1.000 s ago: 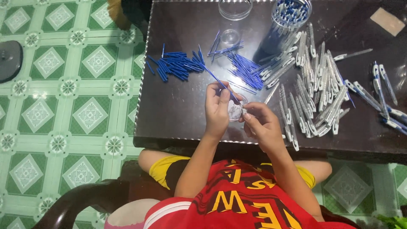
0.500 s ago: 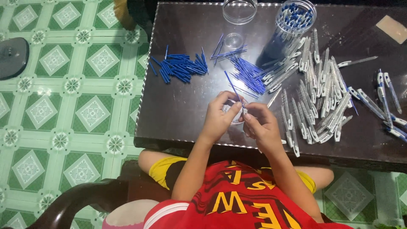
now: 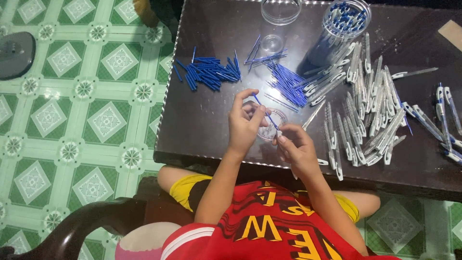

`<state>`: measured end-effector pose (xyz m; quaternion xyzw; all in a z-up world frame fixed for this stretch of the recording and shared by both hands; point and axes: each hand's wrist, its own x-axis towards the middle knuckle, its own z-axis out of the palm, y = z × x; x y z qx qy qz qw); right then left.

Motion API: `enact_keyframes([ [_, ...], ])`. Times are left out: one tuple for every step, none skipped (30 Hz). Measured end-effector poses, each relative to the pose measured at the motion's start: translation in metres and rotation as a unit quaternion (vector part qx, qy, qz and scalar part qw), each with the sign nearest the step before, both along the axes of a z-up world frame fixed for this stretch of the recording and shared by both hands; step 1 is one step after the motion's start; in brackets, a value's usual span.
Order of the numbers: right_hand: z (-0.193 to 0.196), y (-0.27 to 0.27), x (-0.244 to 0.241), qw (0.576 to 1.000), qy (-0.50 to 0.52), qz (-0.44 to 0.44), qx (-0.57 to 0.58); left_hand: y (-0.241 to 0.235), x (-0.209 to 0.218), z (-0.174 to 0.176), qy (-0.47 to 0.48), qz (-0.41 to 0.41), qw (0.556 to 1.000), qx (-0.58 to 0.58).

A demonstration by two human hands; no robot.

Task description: The person sits at a table and assembles blue ballpoint pens by inserting refill cartridges into clear plastic casings. They pick up the components from piles on the table, insert the refills, and place the completed pens into a clear container.

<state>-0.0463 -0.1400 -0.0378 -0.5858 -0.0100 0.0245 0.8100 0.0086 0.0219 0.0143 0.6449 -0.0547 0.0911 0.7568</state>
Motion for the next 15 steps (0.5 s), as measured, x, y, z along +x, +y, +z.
enact_keyframes([
  [-0.005, -0.001, -0.001, 1.000, 0.002, 0.002, -0.001, -0.001, 0.001, -0.004, 0.002, 0.002, 1.000, -0.001],
  [-0.010, -0.001, -0.002, 1.000, 0.001, 0.010, 0.015, -0.002, 0.002, -0.008, 0.003, -0.019, 1.000, -0.025],
  [-0.015, -0.002, -0.003, 0.999, 0.000, 0.018, 0.030, -0.003, 0.002, -0.012, 0.005, -0.039, 0.998, -0.049],
  [-0.023, -0.001, -0.002, 0.999, 0.001, 0.019, 0.030, -0.005, 0.001, -0.020, 0.006, -0.038, 0.998, -0.049],
  [-0.031, 0.001, -0.001, 0.998, 0.005, 0.018, 0.053, -0.007, -0.001, -0.027, 0.001, -0.042, 0.999, -0.031],
  [-0.040, 0.002, 0.001, 0.997, 0.008, 0.018, 0.076, -0.009, -0.002, -0.035, -0.006, -0.047, 0.999, -0.012],
  [-0.042, 0.002, 0.000, 0.997, 0.008, 0.019, 0.076, -0.008, -0.004, -0.037, -0.006, -0.046, 0.999, -0.013],
  [-0.045, 0.002, 0.000, 0.997, 0.015, 0.015, 0.076, -0.006, -0.006, -0.038, 0.005, -0.047, 0.999, -0.001],
  [-0.047, 0.002, 0.000, 0.997, 0.021, 0.011, 0.077, -0.004, -0.007, -0.040, 0.016, -0.049, 0.999, 0.010],
  [-0.050, 0.004, -0.001, 0.997, 0.022, 0.013, 0.077, -0.002, -0.008, -0.043, 0.017, -0.046, 0.999, 0.010],
  [-0.053, 0.005, -0.002, 0.995, 0.034, 0.015, 0.089, 0.000, -0.009, -0.045, 0.031, -0.044, 0.998, 0.024],
  [-0.056, 0.007, -0.004, 0.994, 0.046, 0.016, 0.103, 0.003, -0.010, -0.048, 0.046, -0.042, 0.997, 0.038],
  [-0.060, 0.007, -0.003, 0.993, 0.048, 0.019, 0.103, 0.003, -0.009, -0.060, 0.047, -0.039, 0.997, 0.038],
  [-0.064, 0.008, -0.003, 0.992, 0.060, 0.022, 0.106, 0.005, -0.008, -0.072, 0.075, -0.072, 0.993, 0.049],
  [-0.067, 0.009, -0.003, 0.991, 0.072, 0.025, 0.109, 0.006, -0.007, -0.083, 0.103, -0.104, 0.987, 0.059],
])
